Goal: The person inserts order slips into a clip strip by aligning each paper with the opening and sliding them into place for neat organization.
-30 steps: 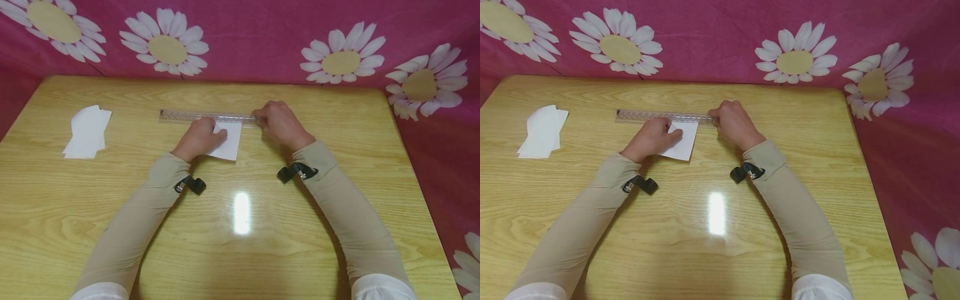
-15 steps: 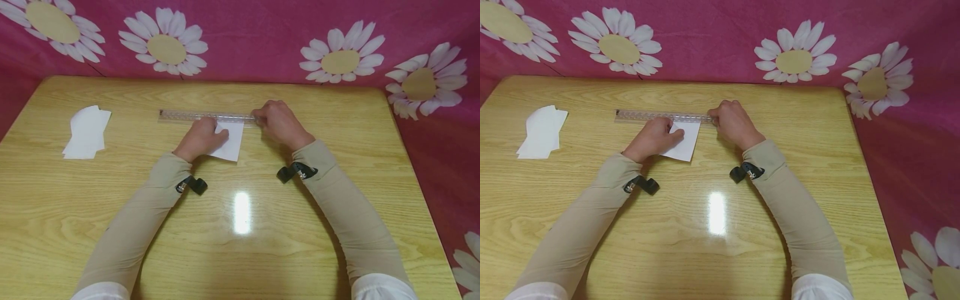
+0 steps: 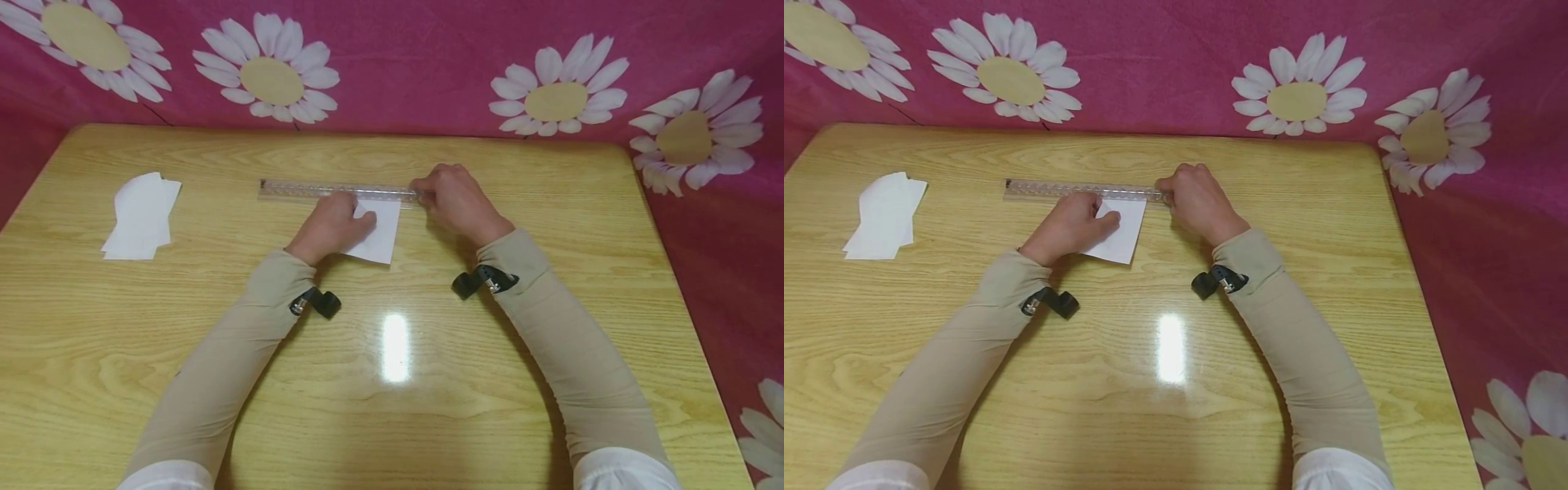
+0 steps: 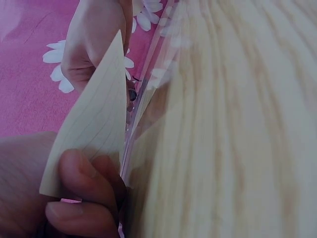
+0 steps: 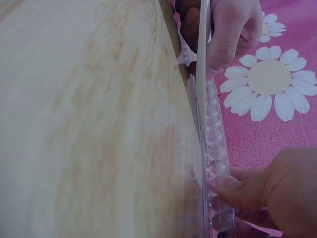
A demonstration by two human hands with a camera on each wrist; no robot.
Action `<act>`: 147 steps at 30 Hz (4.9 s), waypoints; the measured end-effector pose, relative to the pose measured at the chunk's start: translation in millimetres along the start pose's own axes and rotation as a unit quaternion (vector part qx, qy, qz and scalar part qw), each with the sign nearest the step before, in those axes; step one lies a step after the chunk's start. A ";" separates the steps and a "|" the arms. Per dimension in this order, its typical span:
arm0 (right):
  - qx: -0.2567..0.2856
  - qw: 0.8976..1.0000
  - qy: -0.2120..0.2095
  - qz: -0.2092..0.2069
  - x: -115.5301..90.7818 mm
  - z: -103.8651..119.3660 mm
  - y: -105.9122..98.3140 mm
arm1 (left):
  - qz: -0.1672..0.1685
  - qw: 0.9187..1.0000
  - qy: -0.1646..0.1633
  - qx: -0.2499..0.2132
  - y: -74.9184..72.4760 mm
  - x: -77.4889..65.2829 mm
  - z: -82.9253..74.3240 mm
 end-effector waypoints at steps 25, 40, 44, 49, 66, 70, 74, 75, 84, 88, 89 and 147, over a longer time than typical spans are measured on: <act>-0.006 1.000 0.001 -0.004 0.2 0.5 0.3 | 0.000 1.000 0.015 -0.003 6.1 1.7 -3.5; -0.008 1.000 0.000 -0.005 0.3 0.5 0.6 | 0.005 1.000 0.009 0.001 9.0 3.4 -6.4; -0.007 1.000 0.003 -0.004 0.4 0.0 1.2 | 0.002 1.000 0.011 0.001 9.9 3.7 -6.5; -0.005 1.000 0.003 -0.004 0.3 0.2 1.2 | -0.002 1.000 0.013 -0.005 11.1 3.8 -7.2; -0.003 1.000 0.008 -0.001 0.0 1.0 0.2 | 0.003 1.000 0.014 -0.008 15.8 4.8 -10.4; -0.004 1.000 0.005 -0.002 1.0 0.3 0.5 | 0.001 1.000 0.020 -0.008 16.0 4.1 -11.9; -0.005 1.000 0.004 -0.002 1.3 -0.6 1.1 | 0.001 1.000 0.023 -0.005 16.2 3.3 -13.9; -0.006 1.000 0.004 -0.003 1.4 -0.6 1.3 | 0.001 1.000 0.023 -0.004 16.5 3.4 -14.2; 0.004 1.000 0.014 0.003 0.7 0.3 0.5 | 0.005 1.000 0.026 -0.007 18.9 3.2 -15.8; 0.003 1.000 0.015 0.003 0.7 0.0 0.6 | 0.005 1.000 0.028 -0.005 19.5 3.1 -16.4; 0.004 1.000 0.015 0.003 0.7 0.0 0.7 | 0.006 1.000 0.028 -0.003 19.6 3.3 -16.6; 0.001 1.000 0.025 0.008 1.7 -0.1 1.9 | 0.018 0.999 0.026 0.018 29.7 9.9 -27.0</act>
Point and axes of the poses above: each hand's wrist, its own x-axis towards the middle knuckle, its own y-axis out of the palm, z = x × y, the point moved 2 cm from there along x, towards the middle knuckle, and after that the axes turned 10 degrees about -x, right-handed, at the moved point
